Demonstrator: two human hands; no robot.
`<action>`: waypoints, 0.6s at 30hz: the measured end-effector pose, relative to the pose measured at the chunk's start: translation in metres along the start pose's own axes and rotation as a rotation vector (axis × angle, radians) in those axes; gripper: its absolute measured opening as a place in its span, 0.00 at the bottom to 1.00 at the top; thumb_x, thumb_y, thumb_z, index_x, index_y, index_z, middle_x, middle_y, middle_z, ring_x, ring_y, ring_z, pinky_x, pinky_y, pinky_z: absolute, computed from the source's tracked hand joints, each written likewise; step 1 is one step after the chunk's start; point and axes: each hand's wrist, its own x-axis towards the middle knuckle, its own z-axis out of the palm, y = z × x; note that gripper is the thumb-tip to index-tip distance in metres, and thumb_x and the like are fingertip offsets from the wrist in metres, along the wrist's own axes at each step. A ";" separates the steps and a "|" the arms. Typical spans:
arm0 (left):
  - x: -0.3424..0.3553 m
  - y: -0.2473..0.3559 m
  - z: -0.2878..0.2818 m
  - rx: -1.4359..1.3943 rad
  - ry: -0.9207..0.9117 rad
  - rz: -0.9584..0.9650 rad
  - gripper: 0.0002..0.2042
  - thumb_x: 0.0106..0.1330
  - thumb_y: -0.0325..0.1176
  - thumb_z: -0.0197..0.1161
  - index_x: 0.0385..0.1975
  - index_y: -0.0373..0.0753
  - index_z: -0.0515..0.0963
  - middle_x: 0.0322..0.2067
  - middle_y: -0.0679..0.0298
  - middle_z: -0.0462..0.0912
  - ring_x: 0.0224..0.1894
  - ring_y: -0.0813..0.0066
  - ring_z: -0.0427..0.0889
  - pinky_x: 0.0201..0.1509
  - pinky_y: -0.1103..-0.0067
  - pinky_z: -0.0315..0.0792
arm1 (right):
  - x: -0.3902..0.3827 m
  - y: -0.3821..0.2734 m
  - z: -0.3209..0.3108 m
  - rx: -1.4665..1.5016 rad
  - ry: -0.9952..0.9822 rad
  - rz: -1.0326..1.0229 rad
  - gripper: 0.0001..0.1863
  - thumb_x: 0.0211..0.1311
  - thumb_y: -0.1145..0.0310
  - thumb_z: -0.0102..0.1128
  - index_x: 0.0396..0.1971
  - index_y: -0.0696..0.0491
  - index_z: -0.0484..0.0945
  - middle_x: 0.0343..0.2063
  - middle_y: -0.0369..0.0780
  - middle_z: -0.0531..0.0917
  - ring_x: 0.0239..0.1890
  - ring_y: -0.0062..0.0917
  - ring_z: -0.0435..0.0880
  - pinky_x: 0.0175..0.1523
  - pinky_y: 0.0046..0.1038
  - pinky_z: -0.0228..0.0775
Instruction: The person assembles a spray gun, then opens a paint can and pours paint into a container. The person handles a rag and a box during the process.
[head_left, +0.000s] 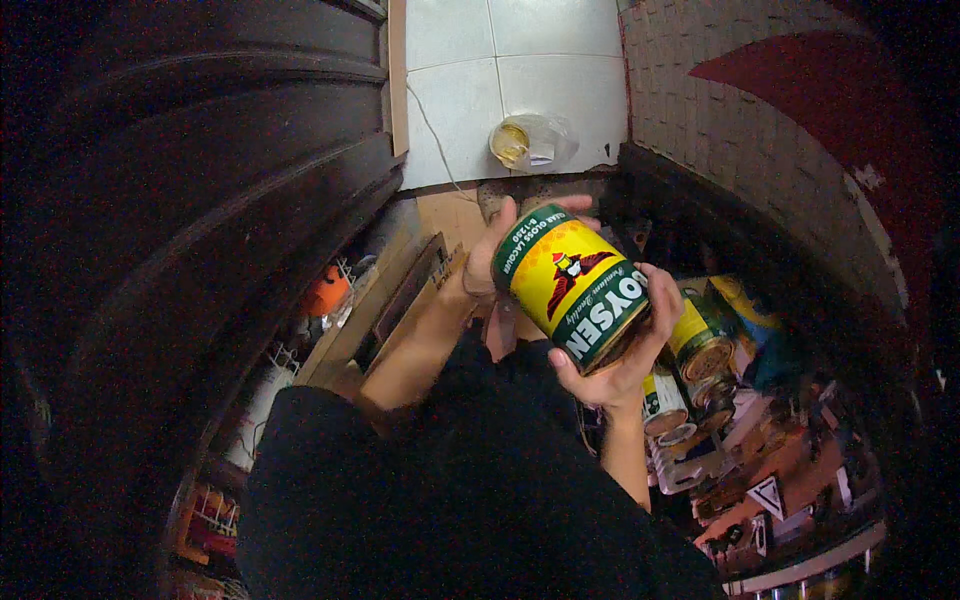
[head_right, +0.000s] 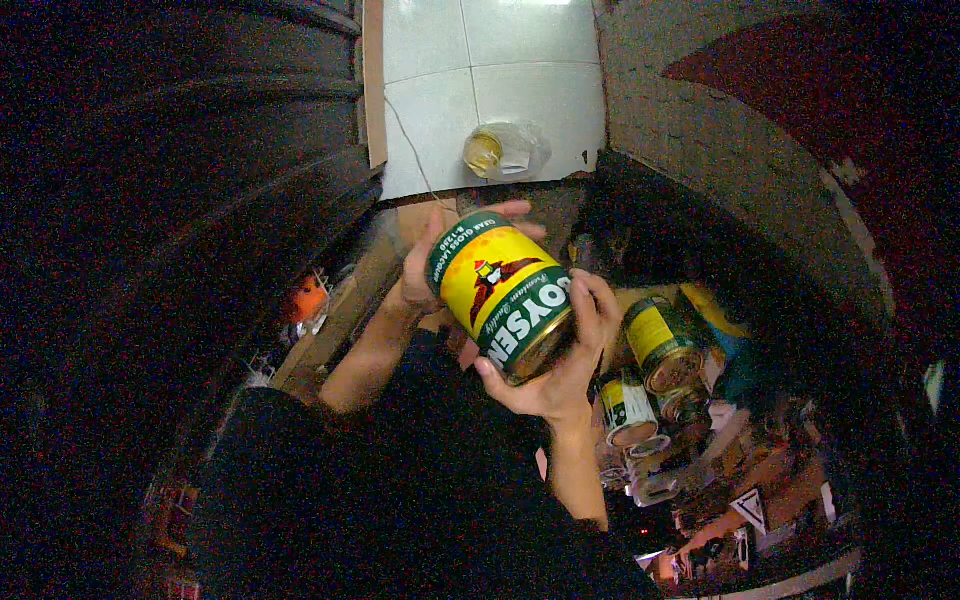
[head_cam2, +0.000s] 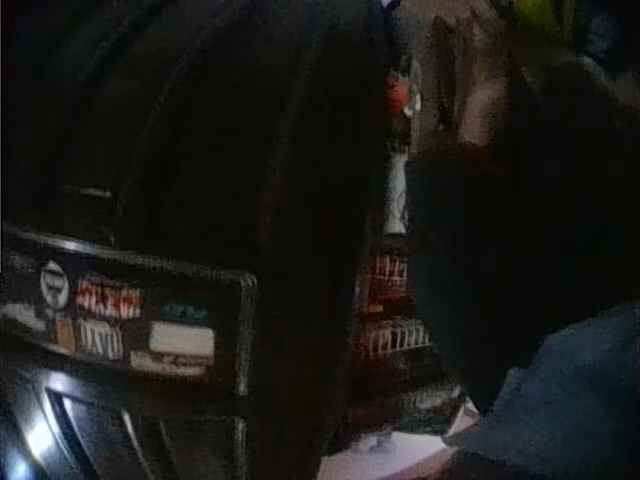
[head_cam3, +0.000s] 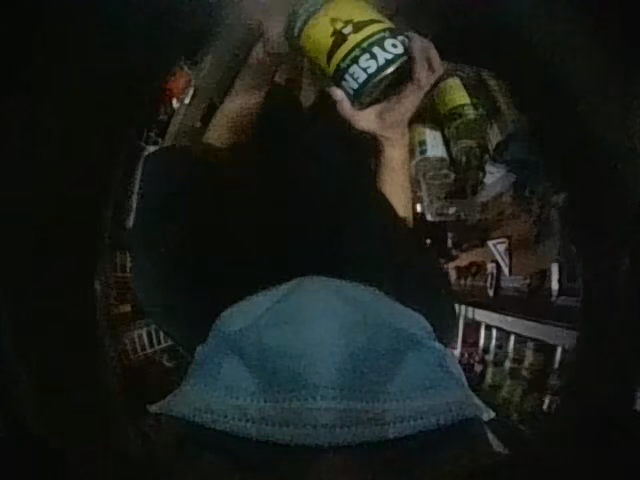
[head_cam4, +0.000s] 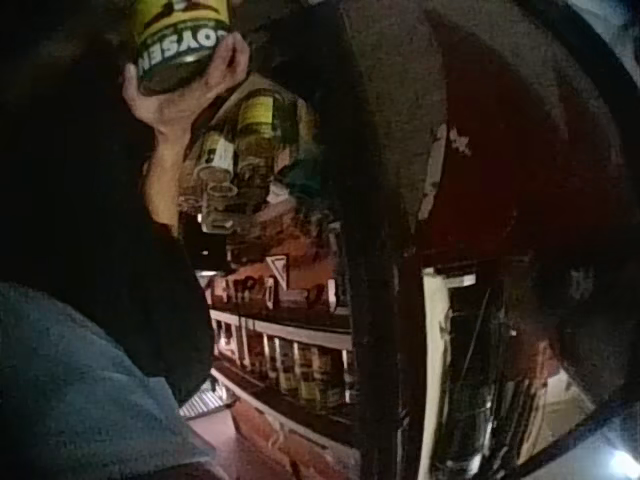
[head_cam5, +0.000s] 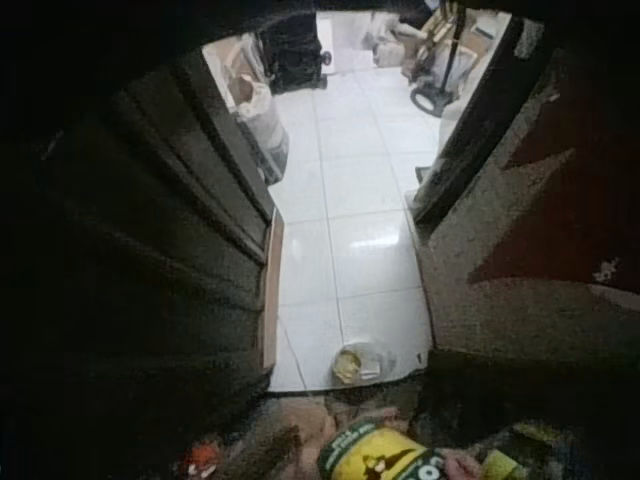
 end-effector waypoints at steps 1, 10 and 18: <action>-0.011 -0.003 0.003 -0.017 -0.017 -0.028 0.45 0.69 0.69 0.38 0.69 0.31 0.52 0.56 0.48 0.75 0.59 0.57 0.76 0.66 0.66 0.68 | -0.006 -0.009 -0.007 -0.013 -0.015 0.012 0.57 0.37 0.48 0.78 0.66 0.56 0.57 0.56 0.53 0.65 0.59 0.45 0.66 0.63 0.45 0.61; -0.084 -0.047 0.049 -0.126 -0.126 0.008 0.38 0.63 0.61 0.56 0.62 0.33 0.62 0.51 0.50 0.77 0.54 0.60 0.79 0.60 0.69 0.74 | -0.071 -0.102 -0.054 -0.039 0.004 0.087 0.56 0.37 0.45 0.80 0.68 0.40 0.58 0.62 0.59 0.58 0.64 0.57 0.62 0.65 0.53 0.59; -0.146 -0.084 0.092 0.272 -0.146 -0.130 0.42 0.60 0.63 0.51 0.66 0.33 0.61 0.59 0.41 0.70 0.61 0.51 0.72 0.69 0.60 0.62 | -0.168 -0.144 -0.091 0.038 0.165 0.129 0.51 0.34 0.55 0.81 0.65 0.45 0.66 0.57 0.53 0.67 0.57 0.50 0.69 0.58 0.47 0.65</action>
